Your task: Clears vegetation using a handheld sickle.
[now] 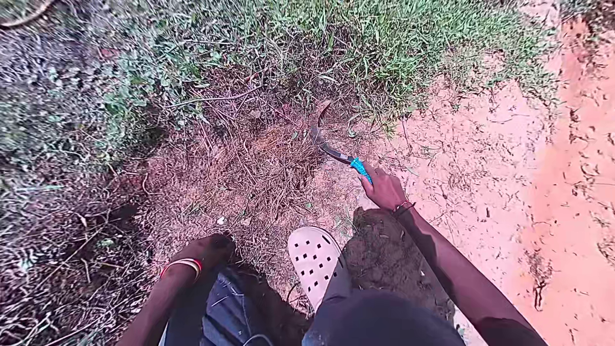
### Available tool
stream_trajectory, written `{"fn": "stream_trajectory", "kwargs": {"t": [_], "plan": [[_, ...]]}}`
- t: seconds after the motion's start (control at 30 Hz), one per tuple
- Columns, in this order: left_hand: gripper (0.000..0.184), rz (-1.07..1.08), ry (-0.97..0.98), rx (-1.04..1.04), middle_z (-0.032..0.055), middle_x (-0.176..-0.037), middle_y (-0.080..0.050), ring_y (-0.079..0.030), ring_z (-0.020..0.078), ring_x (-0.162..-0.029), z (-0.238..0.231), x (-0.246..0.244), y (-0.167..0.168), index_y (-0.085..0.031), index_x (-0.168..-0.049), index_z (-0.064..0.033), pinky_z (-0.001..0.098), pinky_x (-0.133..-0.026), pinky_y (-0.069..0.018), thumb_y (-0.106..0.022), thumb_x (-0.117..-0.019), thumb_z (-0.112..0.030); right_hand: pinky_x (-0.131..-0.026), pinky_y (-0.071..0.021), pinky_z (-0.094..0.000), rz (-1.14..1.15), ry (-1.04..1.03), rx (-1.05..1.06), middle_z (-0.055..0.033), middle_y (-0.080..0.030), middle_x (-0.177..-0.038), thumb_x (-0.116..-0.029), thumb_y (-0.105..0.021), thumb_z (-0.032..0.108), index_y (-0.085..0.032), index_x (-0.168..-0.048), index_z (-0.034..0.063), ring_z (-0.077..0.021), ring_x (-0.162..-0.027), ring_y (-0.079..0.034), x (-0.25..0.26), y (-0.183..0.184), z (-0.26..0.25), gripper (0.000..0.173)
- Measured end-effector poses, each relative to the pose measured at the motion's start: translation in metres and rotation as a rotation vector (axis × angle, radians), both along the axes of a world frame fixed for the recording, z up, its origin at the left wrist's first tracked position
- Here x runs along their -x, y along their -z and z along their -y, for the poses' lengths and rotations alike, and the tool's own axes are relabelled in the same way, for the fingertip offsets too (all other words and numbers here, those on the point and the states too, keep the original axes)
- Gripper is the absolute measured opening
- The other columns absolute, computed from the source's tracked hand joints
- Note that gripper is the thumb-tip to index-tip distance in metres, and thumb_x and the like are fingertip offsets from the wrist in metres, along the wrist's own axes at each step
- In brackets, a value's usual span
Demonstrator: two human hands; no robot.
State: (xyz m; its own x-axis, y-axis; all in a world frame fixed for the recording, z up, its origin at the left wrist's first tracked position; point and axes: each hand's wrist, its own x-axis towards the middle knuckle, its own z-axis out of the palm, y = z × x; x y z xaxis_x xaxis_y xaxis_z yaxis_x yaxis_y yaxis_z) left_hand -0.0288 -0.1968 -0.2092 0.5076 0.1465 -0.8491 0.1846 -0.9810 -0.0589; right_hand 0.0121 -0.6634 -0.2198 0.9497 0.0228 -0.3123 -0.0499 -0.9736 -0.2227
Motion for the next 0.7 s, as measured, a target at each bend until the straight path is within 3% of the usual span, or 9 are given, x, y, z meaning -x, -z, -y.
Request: {"fn": "stream_trajectory", "kwargs": {"t": [0.1, 0.27, 0.37, 0.4, 0.43, 0.47, 0.5, 0.57, 0.7], "plan": [[0.045, 0.032, -0.031, -0.033, 0.0234, -0.133, -0.067, -0.06, 0.0453, -0.128, 0.007, 0.0, -0.008, -0.063, -0.139, -0.0162, 0.0682, -0.105, -0.0441, -0.059, -0.103, -0.042, -0.079, -0.0528, -0.0593, 0.068, -0.038, 0.036, -0.0252, -0.069, -0.105, -0.1095, -0.041, 0.039, -0.044, -0.156, 0.0162, -0.0445, -0.091, -0.069, -0.066, 0.007, 0.008, 0.052], [0.047, -0.074, 0.039, -0.075, 0.0241, -0.134, -0.065, -0.06, 0.0451, -0.129, 0.015, -0.01, 0.003, -0.064, -0.136, -0.0115, 0.0694, -0.104, -0.0438, -0.055, -0.1037, -0.045, -0.08, -0.0515, -0.0618, 0.109, -0.035, 0.132, -0.0275, -0.068, -0.111, -0.1094, -0.035, 0.039, -0.04, -0.158, 0.0198, -0.0468, -0.097, -0.068, -0.15, 0.006, 0.0, 0.053], [0.044, -0.13, 0.091, -0.096, 0.0268, -0.131, -0.066, -0.061, 0.0462, -0.126, 0.023, -0.019, 0.004, -0.065, -0.131, -0.0032, 0.0681, -0.102, -0.0462, -0.051, -0.1062, -0.038, -0.079, -0.0532, -0.0572, 0.257, -0.038, 0.249, -0.0244, -0.072, -0.105, -0.1103, -0.032, 0.035, -0.055, -0.147, 0.0127, -0.0424, -0.095, -0.071, -0.143, -0.034, -0.022, 0.049], [0.044, -0.137, 0.087, -0.115, 0.0272, -0.13, -0.066, -0.062, 0.0466, -0.125, 0.025, -0.018, 0.004, -0.064, -0.13, -0.0023, 0.0684, -0.101, -0.0468, -0.051, -0.1056, -0.037, -0.103, -0.045, -0.0577, -0.258, -0.067, 0.184, -0.0308, -0.057, -0.138, -0.1136, -0.027, 0.03, -0.027, -0.161, 0.0053, -0.0462, -0.128, -0.056, -0.143, -0.099, -0.032, 0.053], [0.044, -0.139, 0.077, -0.128, 0.0268, -0.129, -0.066, -0.062, 0.0465, -0.124, 0.026, -0.016, 0.005, -0.064, -0.13, -0.0027, 0.0687, -0.1, -0.0473, -0.052, -0.1049, -0.037, -0.104, -0.0436, -0.0579, -0.296, -0.074, 0.148, -0.0333, -0.055, -0.138, -0.1137, -0.029, 0.028, -0.026, -0.16, 0.0011, -0.0479, -0.13, -0.054, -0.135, -0.108, -0.034, 0.054], [0.045, -0.134, 0.063, -0.134, 0.0263, -0.129, -0.067, -0.063, 0.0461, -0.124, 0.026, -0.014, 0.006, -0.064, -0.131, -0.0038, 0.0689, -0.099, -0.0478, -0.052, -0.1042, -0.038, -0.097, -0.0482, -0.0584, -0.121, -0.067, 0.141, -0.032, -0.063, -0.125, -0.1135, -0.029, 0.03, -0.034, -0.157, 0.0015, -0.0476, -0.118, -0.062, -0.128, -0.083, -0.031, 0.052], [0.045, -0.123, 0.052, -0.132, 0.0258, -0.129, -0.067, -0.063, 0.0457, -0.123, 0.026, -0.016, 0.006, -0.063, -0.132, -0.0047, 0.069, -0.099, -0.048, -0.053, -0.1038, -0.038, -0.073, -0.0537, -0.0576, 0.313, -0.034, 0.154, -0.0259, -0.071, -0.094, -0.1108, -0.033, 0.034, -0.054, -0.145, 0.0059, -0.0441, -0.086, -0.071, -0.127, -0.021, -0.023, 0.049], [0.044, -0.116, 0.031, -0.121, 0.0258, -0.13, -0.066, -0.062, 0.0458, -0.125, 0.026, -0.02, 0.0, -0.063, -0.133, -0.0048, 0.0689, -0.101, -0.0468, -0.052, -0.1048, -0.037, -0.071, -0.0519, -0.0596, 0.2, 0.052, 0.048, -0.0247, -0.07, -0.094, -0.1108, -0.033, 0.038, -0.042, -0.156, 0.0128, -0.0451, -0.085, -0.07, -0.126, 0.01, -0.021, 0.052], [0.042, -0.122, 0.004, -0.112, 0.0272, -0.13, -0.066, -0.062, 0.0466, -0.124, 0.029, -0.019, 0.003, -0.064, -0.131, -0.0037, 0.0695, -0.1, -0.0468, -0.051, -0.1058, -0.035, -0.067, -0.0507, -0.0613, 0.123, 0.206, -0.009, -0.0283, -0.067, -0.104, -0.1101, -0.038, 0.041, -0.037, -0.16, 0.0196, -0.0462, -0.084, -0.067, -0.089, 0.018, -0.019, 0.054]]}}
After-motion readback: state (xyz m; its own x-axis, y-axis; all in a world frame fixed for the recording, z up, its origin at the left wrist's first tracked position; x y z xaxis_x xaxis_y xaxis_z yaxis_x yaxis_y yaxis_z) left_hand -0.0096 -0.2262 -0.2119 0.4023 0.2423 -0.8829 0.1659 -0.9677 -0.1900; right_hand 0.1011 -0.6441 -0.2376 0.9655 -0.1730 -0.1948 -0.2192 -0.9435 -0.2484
